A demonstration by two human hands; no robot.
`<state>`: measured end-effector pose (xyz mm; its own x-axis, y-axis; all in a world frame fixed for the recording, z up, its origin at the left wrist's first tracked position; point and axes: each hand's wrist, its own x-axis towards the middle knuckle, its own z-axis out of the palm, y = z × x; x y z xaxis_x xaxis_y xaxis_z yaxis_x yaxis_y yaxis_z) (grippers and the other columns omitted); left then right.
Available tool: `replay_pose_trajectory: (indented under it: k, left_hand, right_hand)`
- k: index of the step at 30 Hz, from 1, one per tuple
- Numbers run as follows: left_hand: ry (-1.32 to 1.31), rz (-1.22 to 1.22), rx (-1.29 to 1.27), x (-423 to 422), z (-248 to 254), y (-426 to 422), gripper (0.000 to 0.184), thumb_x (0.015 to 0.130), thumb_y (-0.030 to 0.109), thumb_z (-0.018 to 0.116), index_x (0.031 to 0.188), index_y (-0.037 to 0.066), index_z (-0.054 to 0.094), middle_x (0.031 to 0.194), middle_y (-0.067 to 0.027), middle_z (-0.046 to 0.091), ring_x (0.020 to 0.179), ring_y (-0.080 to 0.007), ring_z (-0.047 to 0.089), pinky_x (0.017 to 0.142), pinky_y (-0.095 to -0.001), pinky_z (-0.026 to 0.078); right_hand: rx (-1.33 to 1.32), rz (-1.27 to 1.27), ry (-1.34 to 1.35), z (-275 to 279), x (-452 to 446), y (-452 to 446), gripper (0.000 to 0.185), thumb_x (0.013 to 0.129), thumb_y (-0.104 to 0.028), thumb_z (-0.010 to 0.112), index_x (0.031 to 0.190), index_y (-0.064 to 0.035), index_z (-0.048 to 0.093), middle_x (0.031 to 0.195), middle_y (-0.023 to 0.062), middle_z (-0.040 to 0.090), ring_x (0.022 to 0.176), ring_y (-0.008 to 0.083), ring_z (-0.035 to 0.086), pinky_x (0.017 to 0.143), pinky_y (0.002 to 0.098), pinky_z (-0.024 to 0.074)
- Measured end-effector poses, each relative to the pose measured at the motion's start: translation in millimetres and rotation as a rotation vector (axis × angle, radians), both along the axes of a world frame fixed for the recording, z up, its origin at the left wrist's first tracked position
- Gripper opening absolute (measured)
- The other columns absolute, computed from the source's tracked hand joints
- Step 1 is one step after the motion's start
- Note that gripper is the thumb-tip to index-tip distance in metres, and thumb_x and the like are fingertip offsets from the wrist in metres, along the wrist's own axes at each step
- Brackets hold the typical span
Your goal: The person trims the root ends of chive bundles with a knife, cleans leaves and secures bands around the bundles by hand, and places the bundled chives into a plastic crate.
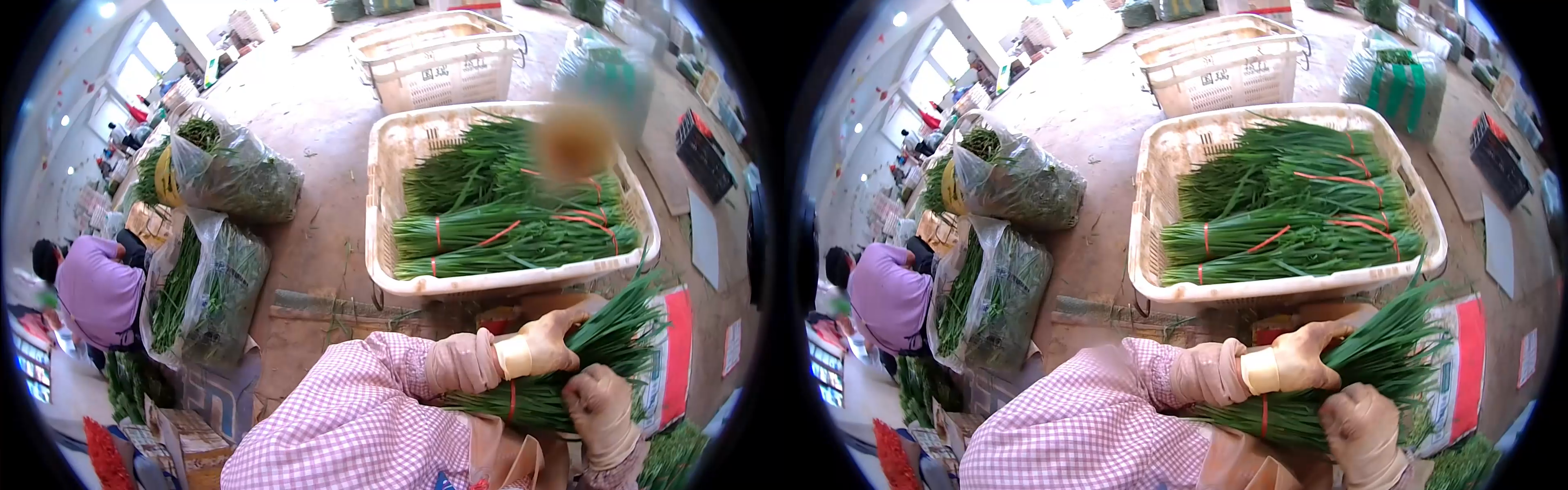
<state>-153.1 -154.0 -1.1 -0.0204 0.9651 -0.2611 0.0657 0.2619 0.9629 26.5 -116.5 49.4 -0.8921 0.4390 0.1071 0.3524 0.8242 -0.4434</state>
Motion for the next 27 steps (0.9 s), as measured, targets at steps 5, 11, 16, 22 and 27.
replay_pose_trajectory:
  k: [5, 11, 16, 22, 27]
  left_hand:
    - [0.010, 0.062, 0.006, -1.0, -5.0, -0.6, 0.080, 0.062, 0.020, 0.075, 0.135, 0.003, 0.048, 0.118, -0.0170, 0.064, 0.107, -0.0245, 0.062, 0.094, -0.0307, 0.046]
    - [-0.035, 0.022, 0.003, -6.7, -8.3, 1.6, 0.075, 0.061, 0.016, 0.073, 0.133, 0.007, 0.052, 0.115, -0.0139, 0.066, 0.105, -0.0200, 0.062, 0.092, -0.0288, 0.046]
    - [-0.057, 0.054, 0.002, -12.4, -9.4, -4.5, 0.073, 0.062, 0.016, 0.073, 0.131, 0.005, 0.053, 0.116, -0.0144, 0.066, 0.106, -0.0221, 0.062, 0.093, -0.0294, 0.046]
    - [-0.253, 0.008, 0.113, -21.2, -47.5, 6.6, 0.072, 0.061, 0.011, 0.077, 0.129, 0.001, 0.054, 0.115, -0.0134, 0.066, 0.106, -0.0205, 0.060, 0.093, -0.0296, 0.045]
    - [-0.373, 0.033, 0.074, -28.9, -37.2, -0.8, 0.068, 0.058, 0.009, 0.075, 0.122, -0.004, 0.056, 0.107, -0.0165, 0.067, 0.100, -0.0225, 0.063, 0.090, -0.0301, 0.048]
  right_hand:
    - [-0.264, 0.034, 0.217, -11.5, -8.0, -5.2, 0.015, 0.065, -0.002, 0.072, 0.074, -0.0053, 0.061, 0.079, 0.0099, 0.063, 0.072, 0.0267, 0.063, 0.065, 0.0344, 0.0503]
    - [-0.631, 0.068, 0.343, -25.0, -14.3, -7.3, 0.013, 0.070, 0.003, 0.069, 0.074, -0.0031, 0.058, 0.080, 0.0139, 0.066, 0.075, 0.0234, 0.065, 0.070, 0.0314, 0.0507]
    - [-0.721, 0.061, 0.276, -22.8, -26.6, -8.0, 0.013, 0.072, 0.004, 0.066, 0.074, -0.0032, 0.056, 0.080, 0.0122, 0.066, 0.074, 0.0217, 0.063, 0.070, 0.0303, 0.0498]
    - [-0.528, 0.156, 0.148, -18.0, -55.7, -13.5, 0.013, 0.073, 0.004, 0.065, 0.074, -0.0037, 0.054, 0.072, 0.0081, 0.060, 0.066, 0.0204, 0.059, 0.063, 0.0293, 0.0465]
    - [-0.294, 0.135, -0.118, -4.7, -67.2, -14.5, 0.012, 0.071, 0.000, 0.066, 0.074, -0.0047, 0.055, 0.070, 0.0084, 0.058, 0.062, 0.0195, 0.057, 0.058, 0.0298, 0.0452]
